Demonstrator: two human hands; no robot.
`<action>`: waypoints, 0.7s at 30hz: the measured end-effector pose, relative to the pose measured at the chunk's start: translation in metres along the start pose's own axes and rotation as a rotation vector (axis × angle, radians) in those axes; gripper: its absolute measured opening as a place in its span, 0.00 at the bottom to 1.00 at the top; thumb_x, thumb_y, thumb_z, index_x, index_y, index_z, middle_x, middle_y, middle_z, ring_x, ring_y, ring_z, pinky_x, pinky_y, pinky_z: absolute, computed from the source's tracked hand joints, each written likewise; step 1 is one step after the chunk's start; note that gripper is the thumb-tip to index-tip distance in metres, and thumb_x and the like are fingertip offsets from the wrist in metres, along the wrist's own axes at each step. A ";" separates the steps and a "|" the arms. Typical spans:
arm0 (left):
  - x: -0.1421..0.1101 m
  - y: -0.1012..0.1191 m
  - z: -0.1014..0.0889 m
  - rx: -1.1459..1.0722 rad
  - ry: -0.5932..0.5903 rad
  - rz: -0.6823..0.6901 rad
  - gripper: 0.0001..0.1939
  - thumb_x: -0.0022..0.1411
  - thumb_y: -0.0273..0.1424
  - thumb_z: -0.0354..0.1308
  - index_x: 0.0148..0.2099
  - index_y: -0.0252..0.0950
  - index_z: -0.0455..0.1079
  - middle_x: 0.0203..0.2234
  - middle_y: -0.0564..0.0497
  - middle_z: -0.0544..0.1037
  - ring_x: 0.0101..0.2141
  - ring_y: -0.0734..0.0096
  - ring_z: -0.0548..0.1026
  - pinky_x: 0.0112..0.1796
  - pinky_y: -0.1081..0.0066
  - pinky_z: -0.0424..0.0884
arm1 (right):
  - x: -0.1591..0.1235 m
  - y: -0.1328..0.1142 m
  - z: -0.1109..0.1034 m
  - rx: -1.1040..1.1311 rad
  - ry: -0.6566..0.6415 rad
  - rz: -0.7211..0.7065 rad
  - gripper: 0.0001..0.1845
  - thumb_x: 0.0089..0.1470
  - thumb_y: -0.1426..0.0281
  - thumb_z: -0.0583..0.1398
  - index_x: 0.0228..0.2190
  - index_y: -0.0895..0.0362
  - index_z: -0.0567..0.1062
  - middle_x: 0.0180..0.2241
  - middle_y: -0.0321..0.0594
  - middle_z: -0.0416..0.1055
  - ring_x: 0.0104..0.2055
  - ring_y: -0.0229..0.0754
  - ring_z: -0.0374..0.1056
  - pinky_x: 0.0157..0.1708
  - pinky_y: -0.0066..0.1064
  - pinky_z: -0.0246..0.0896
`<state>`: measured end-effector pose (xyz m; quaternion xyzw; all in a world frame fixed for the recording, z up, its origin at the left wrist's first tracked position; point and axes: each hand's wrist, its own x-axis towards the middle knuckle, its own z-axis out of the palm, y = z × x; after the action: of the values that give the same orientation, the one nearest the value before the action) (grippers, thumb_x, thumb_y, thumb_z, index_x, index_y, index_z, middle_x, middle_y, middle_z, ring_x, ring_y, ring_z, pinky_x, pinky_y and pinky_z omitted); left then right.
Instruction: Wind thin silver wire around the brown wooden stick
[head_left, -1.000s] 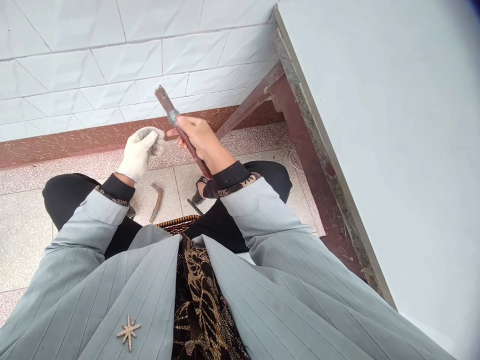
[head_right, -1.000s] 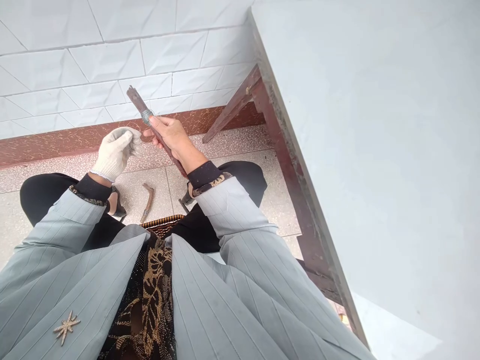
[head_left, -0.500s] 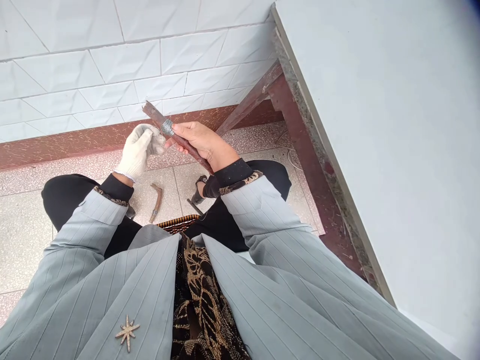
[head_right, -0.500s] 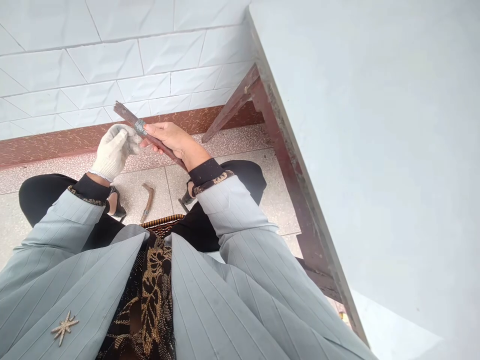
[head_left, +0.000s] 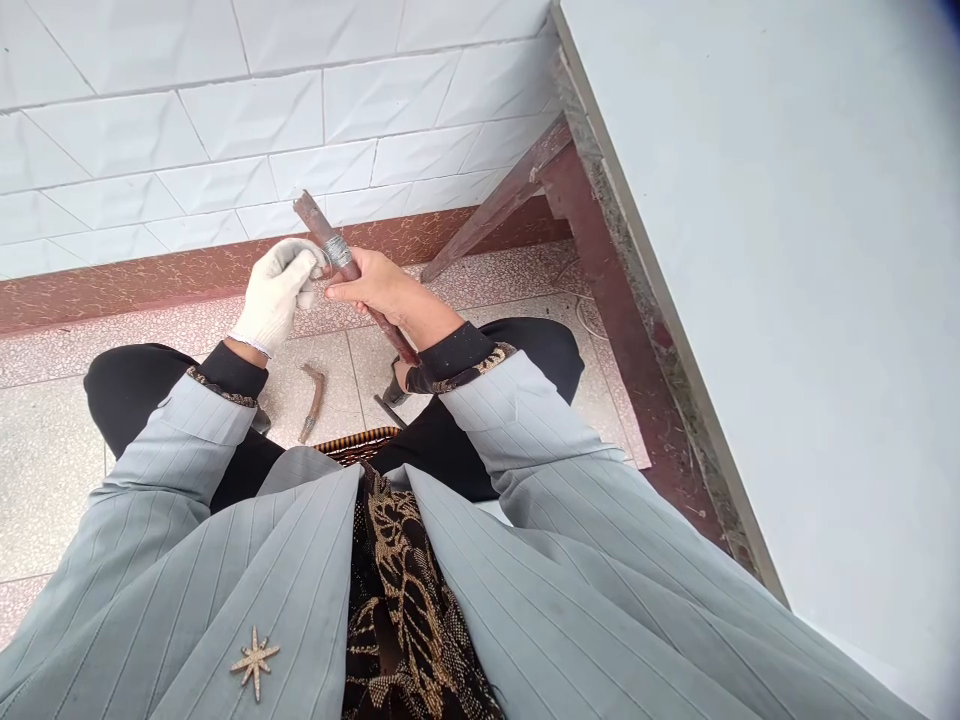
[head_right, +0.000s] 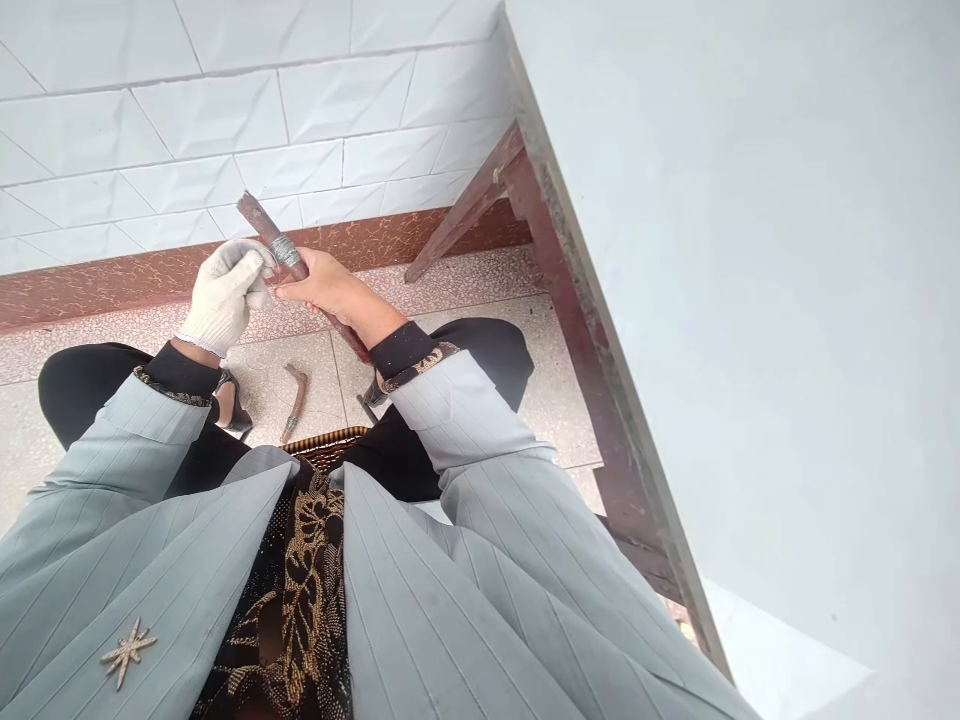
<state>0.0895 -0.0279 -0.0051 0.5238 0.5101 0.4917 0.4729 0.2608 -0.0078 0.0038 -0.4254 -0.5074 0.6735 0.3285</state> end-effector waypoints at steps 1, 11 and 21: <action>0.000 0.001 0.000 0.002 0.002 0.000 0.24 0.65 0.56 0.65 0.43 0.38 0.74 0.32 0.49 0.75 0.25 0.75 0.72 0.25 0.72 0.67 | 0.000 0.000 0.000 0.011 -0.007 0.015 0.17 0.48 0.82 0.72 0.36 0.57 0.75 0.24 0.28 0.67 0.22 0.31 0.57 0.22 0.23 0.58; -0.003 0.008 -0.008 0.153 -0.174 -0.059 0.17 0.59 0.42 0.70 0.42 0.38 0.71 0.31 0.52 0.74 0.27 0.75 0.69 0.32 0.71 0.68 | 0.007 0.000 -0.002 0.184 0.159 0.009 0.15 0.56 0.78 0.67 0.41 0.54 0.69 0.27 0.28 0.67 0.21 0.28 0.53 0.19 0.21 0.49; -0.005 0.013 -0.003 0.155 -0.155 -0.126 0.13 0.48 0.25 0.58 0.38 0.36 0.78 0.25 0.52 0.76 0.24 0.75 0.65 0.27 0.72 0.63 | 0.010 -0.001 -0.002 0.172 0.243 0.024 0.16 0.55 0.82 0.63 0.40 0.53 0.66 0.29 0.30 0.66 0.22 0.29 0.54 0.19 0.21 0.49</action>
<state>0.0873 -0.0338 0.0079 0.5620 0.5405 0.3783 0.4989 0.2587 0.0018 0.0023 -0.4803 -0.3991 0.6619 0.4146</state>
